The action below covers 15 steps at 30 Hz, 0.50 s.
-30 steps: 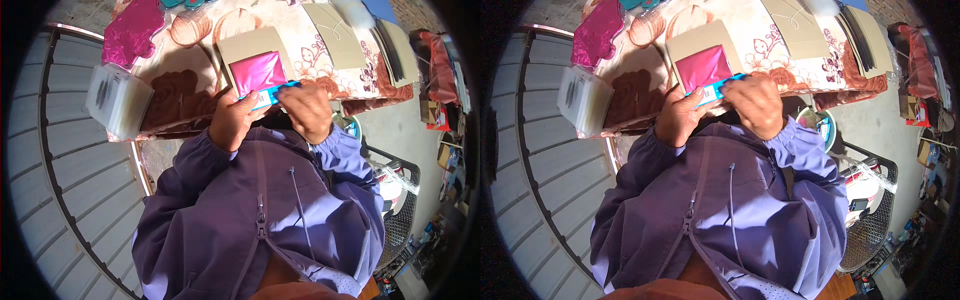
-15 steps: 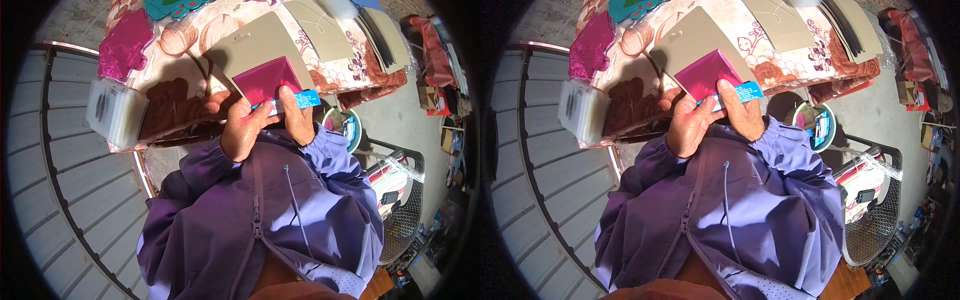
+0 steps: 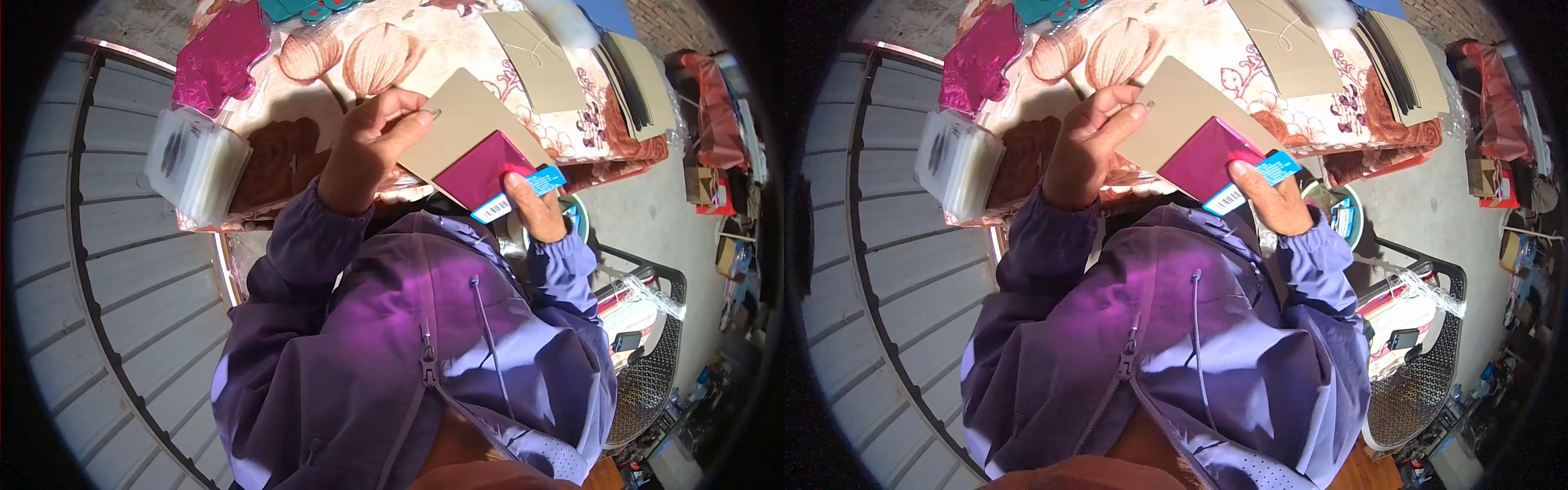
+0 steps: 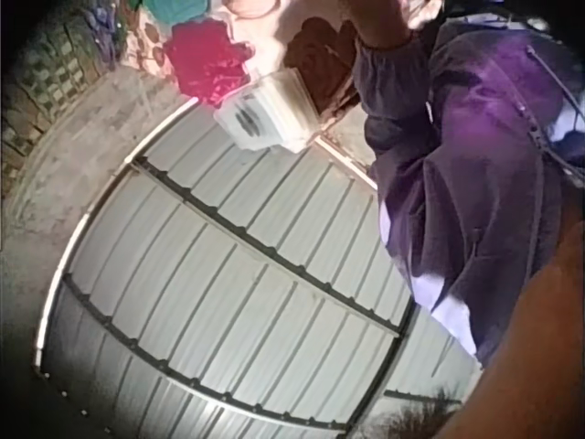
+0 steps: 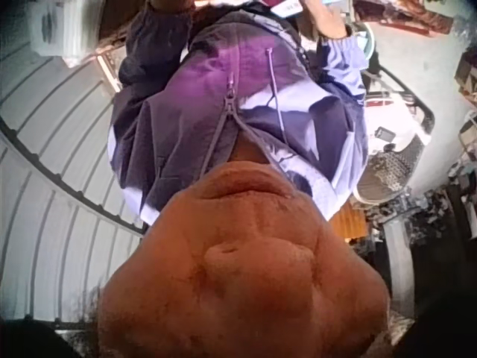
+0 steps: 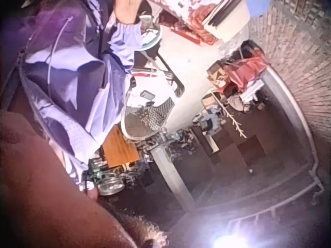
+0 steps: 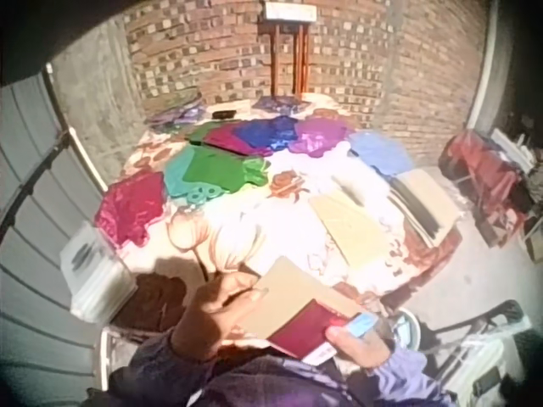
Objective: Folding and placing colored plastic or foil sheets into clear plastic sleeves for packaging.
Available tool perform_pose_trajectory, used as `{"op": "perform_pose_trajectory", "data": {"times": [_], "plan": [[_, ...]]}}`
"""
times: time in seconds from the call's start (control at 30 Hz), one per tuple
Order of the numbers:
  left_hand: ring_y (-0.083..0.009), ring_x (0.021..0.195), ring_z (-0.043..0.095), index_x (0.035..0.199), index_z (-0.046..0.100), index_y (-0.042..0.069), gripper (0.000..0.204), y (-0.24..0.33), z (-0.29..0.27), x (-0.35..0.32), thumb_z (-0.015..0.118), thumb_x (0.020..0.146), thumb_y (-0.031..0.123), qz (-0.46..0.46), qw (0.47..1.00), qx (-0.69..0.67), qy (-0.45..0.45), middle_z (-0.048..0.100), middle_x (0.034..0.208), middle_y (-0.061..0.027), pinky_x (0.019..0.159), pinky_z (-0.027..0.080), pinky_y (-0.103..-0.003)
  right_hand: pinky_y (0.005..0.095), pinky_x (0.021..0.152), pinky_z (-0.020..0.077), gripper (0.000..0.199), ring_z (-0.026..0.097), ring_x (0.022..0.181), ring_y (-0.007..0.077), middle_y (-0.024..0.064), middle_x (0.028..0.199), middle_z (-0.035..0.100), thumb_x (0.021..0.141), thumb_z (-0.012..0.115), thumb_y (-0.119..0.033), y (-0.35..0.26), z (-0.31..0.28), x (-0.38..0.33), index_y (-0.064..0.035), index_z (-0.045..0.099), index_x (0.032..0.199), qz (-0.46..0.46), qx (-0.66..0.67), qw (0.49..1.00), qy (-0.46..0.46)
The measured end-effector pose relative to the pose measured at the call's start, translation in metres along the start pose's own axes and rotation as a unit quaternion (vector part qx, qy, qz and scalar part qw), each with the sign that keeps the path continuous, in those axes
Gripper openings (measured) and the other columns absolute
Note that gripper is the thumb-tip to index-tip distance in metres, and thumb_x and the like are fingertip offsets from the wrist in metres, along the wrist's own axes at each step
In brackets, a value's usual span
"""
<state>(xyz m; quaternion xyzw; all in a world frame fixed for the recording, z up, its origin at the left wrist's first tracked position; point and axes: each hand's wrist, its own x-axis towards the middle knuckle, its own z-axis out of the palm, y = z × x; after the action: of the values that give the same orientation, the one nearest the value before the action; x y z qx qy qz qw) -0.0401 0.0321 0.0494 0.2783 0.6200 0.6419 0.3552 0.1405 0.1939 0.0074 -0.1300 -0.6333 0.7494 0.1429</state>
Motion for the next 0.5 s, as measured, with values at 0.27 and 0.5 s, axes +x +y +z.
{"op": "perform_pose_trajectory", "data": {"times": [0.27,0.5], "plan": [[-0.004,0.081,0.054,0.114,0.059,-0.002,0.024,0.005,0.02,0.005,0.053,0.095,0.011,-0.102,0.968,-0.1,-0.204,0.062,0.097,0.0007,0.071,0.044,-0.021,0.0356,0.106,0.0357,0.063,0.05,0.123,0.0211,0.0119,0.131,0.055,0.088,0.066,-0.029,-0.029,-0.052,-0.036,0.0031,0.043,0.137,0.214,-0.135,0.967,0.009],[-0.0056,0.069,0.048,0.089,0.061,0.0,0.023,-0.035,0.036,0.013,0.058,0.096,0.022,-0.107,0.945,0.056,-0.302,0.055,0.073,0.003,0.06,0.041,-0.026,0.0357,0.103,0.0394,0.059,0.053,0.119,0.0212,0.0117,0.13,0.056,0.087,0.067,-0.025,-0.024,-0.075,-0.051,0.0033,0.046,0.134,0.086,-0.006,0.996,0.004]]}}
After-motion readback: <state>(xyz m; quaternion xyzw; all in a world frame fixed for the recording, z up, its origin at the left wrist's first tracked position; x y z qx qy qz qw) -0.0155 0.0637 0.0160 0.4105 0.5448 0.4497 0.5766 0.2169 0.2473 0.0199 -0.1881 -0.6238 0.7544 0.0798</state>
